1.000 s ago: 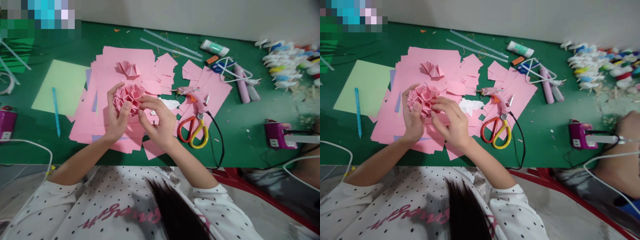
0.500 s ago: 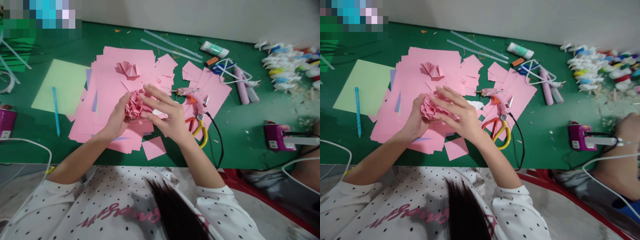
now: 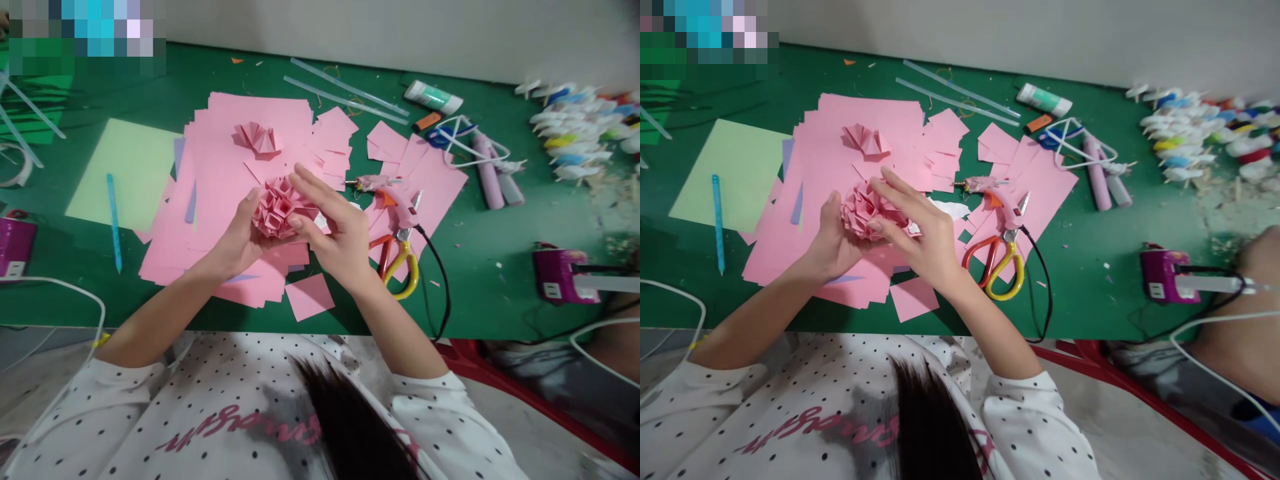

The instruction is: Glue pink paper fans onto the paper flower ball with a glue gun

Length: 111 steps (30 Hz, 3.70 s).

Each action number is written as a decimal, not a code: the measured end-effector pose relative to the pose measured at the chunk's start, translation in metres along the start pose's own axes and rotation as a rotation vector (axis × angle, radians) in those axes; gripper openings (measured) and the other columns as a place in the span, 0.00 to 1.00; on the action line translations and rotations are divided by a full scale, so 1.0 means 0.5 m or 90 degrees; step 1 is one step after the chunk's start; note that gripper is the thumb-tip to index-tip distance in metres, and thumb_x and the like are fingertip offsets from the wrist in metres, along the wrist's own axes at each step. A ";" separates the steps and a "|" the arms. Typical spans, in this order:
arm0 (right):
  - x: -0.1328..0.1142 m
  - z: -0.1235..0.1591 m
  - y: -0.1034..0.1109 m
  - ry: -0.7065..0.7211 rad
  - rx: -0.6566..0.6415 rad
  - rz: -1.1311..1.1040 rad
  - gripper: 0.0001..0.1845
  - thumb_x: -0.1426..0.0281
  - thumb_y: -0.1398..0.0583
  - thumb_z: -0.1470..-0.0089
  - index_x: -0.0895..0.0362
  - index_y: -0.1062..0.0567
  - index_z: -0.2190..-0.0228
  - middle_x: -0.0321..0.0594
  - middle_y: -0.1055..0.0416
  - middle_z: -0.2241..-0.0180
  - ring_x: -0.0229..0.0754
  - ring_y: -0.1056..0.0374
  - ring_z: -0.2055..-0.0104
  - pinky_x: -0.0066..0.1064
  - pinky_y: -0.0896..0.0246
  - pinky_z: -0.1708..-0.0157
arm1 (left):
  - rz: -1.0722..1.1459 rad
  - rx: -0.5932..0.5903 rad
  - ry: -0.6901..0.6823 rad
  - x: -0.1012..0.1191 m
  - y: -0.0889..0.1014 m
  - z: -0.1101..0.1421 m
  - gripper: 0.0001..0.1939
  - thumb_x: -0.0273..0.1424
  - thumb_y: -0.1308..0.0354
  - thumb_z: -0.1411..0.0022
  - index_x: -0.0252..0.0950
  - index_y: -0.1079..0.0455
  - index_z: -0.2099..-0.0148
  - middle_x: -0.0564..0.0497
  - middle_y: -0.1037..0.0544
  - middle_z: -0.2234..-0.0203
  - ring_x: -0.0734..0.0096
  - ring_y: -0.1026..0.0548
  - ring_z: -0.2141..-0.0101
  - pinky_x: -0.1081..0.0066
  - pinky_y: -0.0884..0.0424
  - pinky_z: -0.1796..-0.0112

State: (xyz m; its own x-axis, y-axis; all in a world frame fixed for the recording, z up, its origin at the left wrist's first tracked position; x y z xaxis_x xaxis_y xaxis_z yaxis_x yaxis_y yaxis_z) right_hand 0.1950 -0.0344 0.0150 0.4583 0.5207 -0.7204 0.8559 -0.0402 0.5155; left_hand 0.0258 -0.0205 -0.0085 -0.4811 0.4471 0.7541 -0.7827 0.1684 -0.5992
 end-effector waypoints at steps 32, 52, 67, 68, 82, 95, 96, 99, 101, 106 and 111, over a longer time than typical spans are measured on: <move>0.037 -0.019 0.021 -0.036 0.063 -0.191 0.19 0.54 0.36 0.35 0.39 0.20 0.44 0.30 0.23 0.37 0.49 0.31 0.30 0.52 0.35 0.28 | 0.039 -0.082 0.054 0.004 0.007 -0.016 0.30 0.55 0.50 0.25 0.35 0.26 0.41 0.46 0.13 0.65 0.65 0.13 0.68 0.70 0.15 0.64; 0.021 -0.028 0.033 -0.083 0.047 -0.244 0.13 0.54 0.32 0.39 0.41 0.14 0.55 0.33 0.17 0.46 0.49 0.23 0.38 0.52 0.29 0.33 | -0.029 -0.065 0.019 0.005 0.010 -0.016 0.28 0.57 0.46 0.29 0.43 0.25 0.42 0.47 0.17 0.46 0.55 0.16 0.48 0.61 0.14 0.55; 0.035 -0.028 0.024 -0.072 0.053 -0.221 0.11 0.60 0.29 0.42 0.44 0.14 0.56 0.38 0.18 0.49 0.47 0.23 0.42 0.47 0.27 0.38 | -0.117 -0.062 -0.029 -0.013 0.022 -0.023 0.35 0.64 0.47 0.33 0.38 0.24 0.50 0.47 0.17 0.68 0.67 0.17 0.71 0.75 0.27 0.77; 0.034 -0.027 0.023 -0.073 0.051 -0.217 0.11 0.59 0.28 0.42 0.44 0.14 0.57 0.38 0.18 0.48 0.47 0.23 0.42 0.47 0.27 0.39 | -0.116 -0.070 -0.031 -0.013 0.024 -0.023 0.34 0.64 0.47 0.33 0.38 0.24 0.50 0.47 0.17 0.67 0.66 0.16 0.69 0.75 0.25 0.75; 0.029 -0.033 0.031 -0.078 0.029 -0.263 0.18 0.49 0.34 0.39 0.42 0.16 0.51 0.35 0.19 0.43 0.49 0.26 0.35 0.53 0.33 0.31 | -0.054 -0.026 0.051 0.008 0.011 -0.026 0.39 0.68 0.52 0.37 0.41 0.25 0.47 0.45 0.18 0.67 0.64 0.21 0.74 0.70 0.28 0.80; 0.008 -0.028 0.057 -0.058 0.139 -0.259 0.20 0.49 0.45 0.29 0.38 0.18 0.49 0.29 0.21 0.40 0.46 0.32 0.30 0.47 0.35 0.28 | -0.185 -0.006 0.022 -0.007 0.024 -0.021 0.38 0.69 0.51 0.37 0.41 0.25 0.49 0.46 0.18 0.65 0.58 0.17 0.65 0.66 0.22 0.71; 0.003 -0.025 0.057 -0.052 0.138 -0.253 0.21 0.49 0.47 0.29 0.38 0.19 0.47 0.29 0.23 0.38 0.46 0.34 0.28 0.46 0.37 0.27 | -0.233 0.006 -0.034 -0.007 0.018 -0.016 0.38 0.68 0.50 0.36 0.41 0.25 0.48 0.45 0.17 0.62 0.57 0.17 0.61 0.64 0.20 0.66; -0.015 -0.006 0.040 -0.051 0.091 -0.226 0.24 0.50 0.50 0.27 0.39 0.25 0.40 0.30 0.30 0.31 0.46 0.41 0.24 0.46 0.41 0.25 | -0.399 0.042 -0.295 -0.009 0.003 0.002 0.34 0.63 0.45 0.34 0.42 0.26 0.42 0.43 0.20 0.46 0.51 0.22 0.44 0.56 0.24 0.44; -0.026 0.009 0.021 -0.077 0.095 -0.210 0.27 0.49 0.54 0.26 0.38 0.30 0.35 0.28 0.33 0.29 0.44 0.44 0.23 0.47 0.43 0.24 | -0.477 0.036 -0.434 -0.014 -0.002 0.013 0.36 0.61 0.42 0.35 0.42 0.29 0.37 0.42 0.24 0.39 0.49 0.26 0.39 0.53 0.31 0.37; -0.054 0.027 -0.022 -0.089 0.152 -0.203 0.25 0.51 0.53 0.27 0.40 0.26 0.40 0.31 0.29 0.33 0.44 0.39 0.26 0.48 0.44 0.23 | -0.506 0.037 -0.512 -0.036 0.000 0.022 0.40 0.62 0.43 0.35 0.45 0.36 0.31 0.42 0.29 0.36 0.46 0.28 0.36 0.49 0.33 0.35; -0.060 0.029 -0.049 -0.106 0.217 -0.190 0.24 0.54 0.55 0.27 0.40 0.29 0.39 0.33 0.32 0.31 0.46 0.42 0.24 0.51 0.50 0.22 | -0.473 -0.008 -0.508 -0.040 -0.013 0.029 0.35 0.58 0.47 0.31 0.47 0.39 0.30 0.43 0.30 0.34 0.48 0.31 0.33 0.46 0.36 0.32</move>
State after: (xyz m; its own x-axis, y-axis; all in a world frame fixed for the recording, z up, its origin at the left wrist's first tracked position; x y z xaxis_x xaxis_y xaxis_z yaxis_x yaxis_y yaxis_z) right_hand 0.1637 -0.0613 0.0171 0.1895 0.4089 -0.8927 0.9727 -0.2024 0.1138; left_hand 0.0348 -0.0431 -0.0156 -0.0104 -0.4687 0.8833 -0.9820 0.1712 0.0793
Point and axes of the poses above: each hand's wrist, its own z-axis away from the middle knuckle, its own y-axis out of the back of the hand, x = y × z, the point moved 1 cm from there along -z, towards the middle knuckle
